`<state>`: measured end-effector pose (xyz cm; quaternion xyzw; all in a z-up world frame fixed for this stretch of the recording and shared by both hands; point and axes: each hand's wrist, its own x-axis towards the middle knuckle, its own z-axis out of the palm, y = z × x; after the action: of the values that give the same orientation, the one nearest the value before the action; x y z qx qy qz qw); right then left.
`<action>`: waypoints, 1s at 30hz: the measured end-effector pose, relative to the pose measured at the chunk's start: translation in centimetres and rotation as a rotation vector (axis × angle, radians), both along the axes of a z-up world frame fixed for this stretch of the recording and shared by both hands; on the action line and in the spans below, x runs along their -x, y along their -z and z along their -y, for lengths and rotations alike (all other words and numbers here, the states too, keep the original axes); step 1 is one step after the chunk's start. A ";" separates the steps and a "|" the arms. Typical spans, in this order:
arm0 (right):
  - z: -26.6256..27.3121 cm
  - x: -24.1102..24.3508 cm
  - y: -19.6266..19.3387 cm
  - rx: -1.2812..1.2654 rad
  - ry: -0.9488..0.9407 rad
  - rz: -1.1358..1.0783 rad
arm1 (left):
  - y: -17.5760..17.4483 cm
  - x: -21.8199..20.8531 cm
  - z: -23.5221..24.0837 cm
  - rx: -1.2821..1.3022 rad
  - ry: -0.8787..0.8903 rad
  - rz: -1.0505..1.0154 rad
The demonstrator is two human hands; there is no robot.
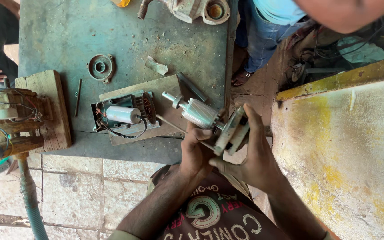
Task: The person disassembles a small electric motor, removes the rotor, and uses a hammer to tap the motor housing and rotor shaft. They then reassemble the motor by inserting the rotor back into the stator and securing the end cap.
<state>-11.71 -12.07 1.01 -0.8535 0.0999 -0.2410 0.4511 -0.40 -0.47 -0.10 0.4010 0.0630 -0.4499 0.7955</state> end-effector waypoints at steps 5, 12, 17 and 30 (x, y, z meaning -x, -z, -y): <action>1.5 -1.4 -0.6 0.026 -0.003 0.059 | -0.1 0.1 0.1 0.221 -0.026 -0.021; 3.3 -2.8 0.6 0.067 -0.108 0.047 | 1.4 -0.5 -0.6 0.298 -0.029 -0.076; 4.3 -3.8 2.5 -0.020 -0.219 0.120 | 2.7 -1.0 -1.6 0.379 -0.012 -0.060; 6.7 -7.9 8.2 -0.329 -0.428 0.130 | 6.1 -4.3 -7.6 -0.070 0.222 0.228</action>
<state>-3.77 -18.73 -7.21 -0.7530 -0.0743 -0.1750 0.6300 3.92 7.17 -6.24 0.4814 -0.0571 -0.4842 0.7284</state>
